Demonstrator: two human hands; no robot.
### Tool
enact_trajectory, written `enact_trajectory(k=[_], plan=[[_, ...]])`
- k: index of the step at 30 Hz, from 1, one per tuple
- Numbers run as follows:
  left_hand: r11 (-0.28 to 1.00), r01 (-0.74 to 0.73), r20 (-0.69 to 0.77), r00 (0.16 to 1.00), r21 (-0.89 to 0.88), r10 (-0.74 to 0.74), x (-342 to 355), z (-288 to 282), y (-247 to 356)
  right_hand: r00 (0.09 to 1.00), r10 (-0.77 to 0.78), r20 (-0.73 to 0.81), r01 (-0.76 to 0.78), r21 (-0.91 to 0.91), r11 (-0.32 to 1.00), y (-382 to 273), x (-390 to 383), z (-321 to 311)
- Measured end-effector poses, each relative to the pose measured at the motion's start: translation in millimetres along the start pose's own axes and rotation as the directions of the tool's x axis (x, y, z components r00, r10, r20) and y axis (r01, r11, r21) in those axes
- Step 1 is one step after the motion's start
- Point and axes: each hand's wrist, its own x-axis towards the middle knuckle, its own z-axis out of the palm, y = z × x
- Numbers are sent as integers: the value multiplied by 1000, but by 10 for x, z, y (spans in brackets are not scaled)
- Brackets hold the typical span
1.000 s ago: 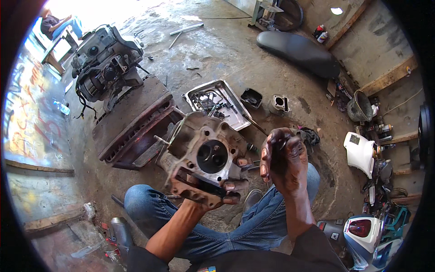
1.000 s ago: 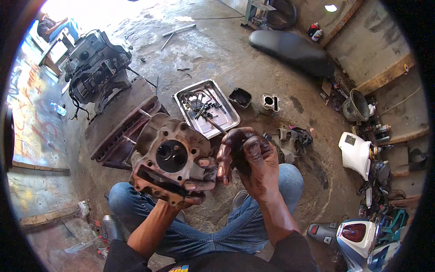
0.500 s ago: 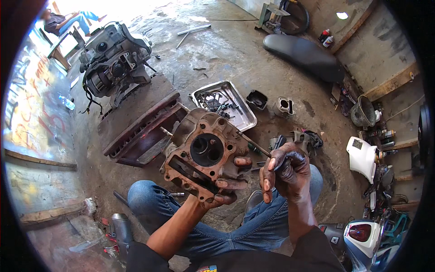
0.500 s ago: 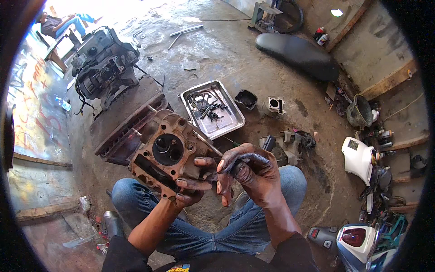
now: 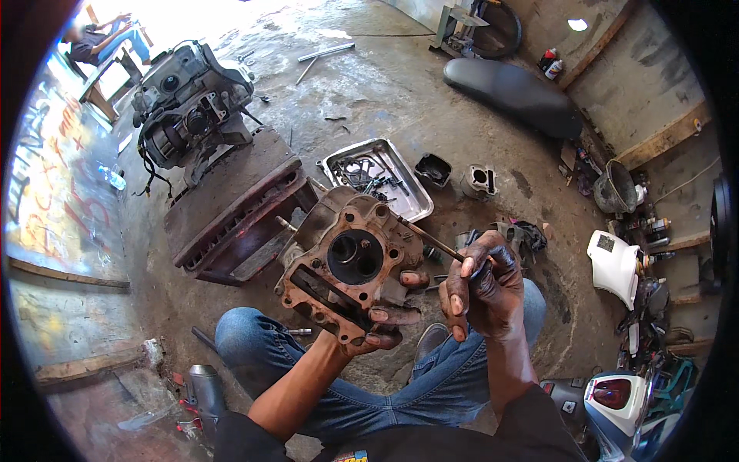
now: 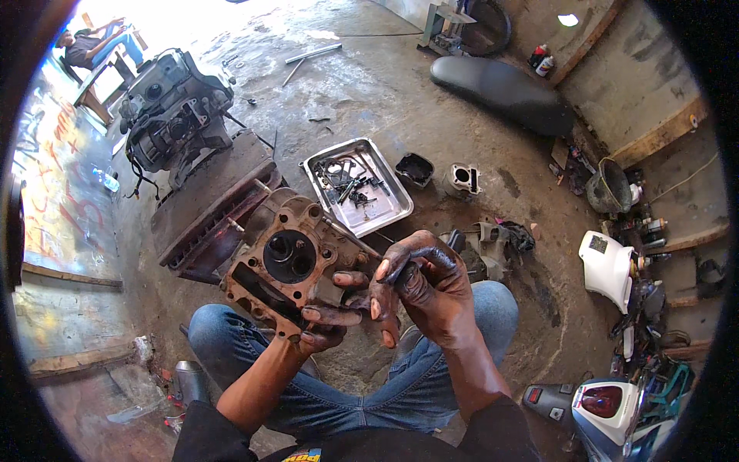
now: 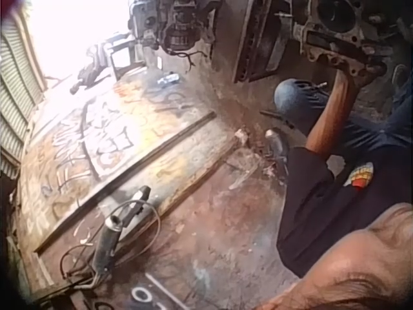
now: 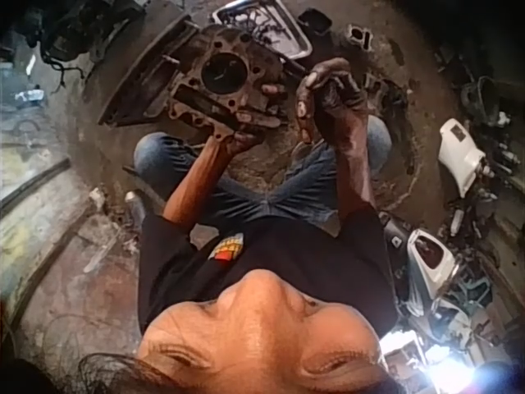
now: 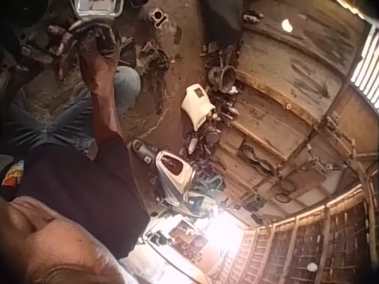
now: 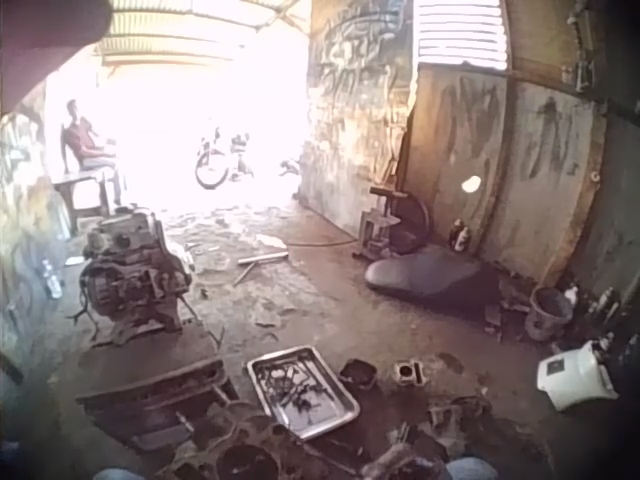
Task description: Dismantling a cylinder head and inspecting components from a motorcycle engine.
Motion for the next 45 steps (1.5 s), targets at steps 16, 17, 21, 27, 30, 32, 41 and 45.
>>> enact_trajectory(k=[16, 17, 21, 27, 30, 32, 41, 45], plan=[[992, -2, 21, 1000, 130, 0, -83, -107, 58, 999, -42, 11, 38, 258, 965, 16, 93, -5], [991, -6, 11, 1000, 133, 5, -86, -117, 59, 999, -36, -14, 39, 261, 965, 16, 86, -12], [992, 49, 53, 997, 114, -55, -13, -103, 44, 995, -98, -30, 102, 235, 967, 13, 91, 5], [964, -68, -104, 990, 256, 98, -71, -83, 41, 986, -169, 5, 163, 229, 960, 16, 134, -87], [975, -32, -47, 998, 221, 44, -49, -113, 42, 988, -138, -69, 152, 257, 954, 9, 79, -90], [967, -55, -79, 994, 249, 77, -88, -162, 38, 987, -103, -123, 136, 300, 944, -7, 50, -90], [948, -58, -162, 980, 312, 113, -92, -101, -10, 993, -48, -107, 100, 558, 824, -57, 40, -205], [959, -75, -176, 976, 272, 126, -143, -161, -1, 992, -46, -116, 102, 543, 833, -67, 49, -185]])
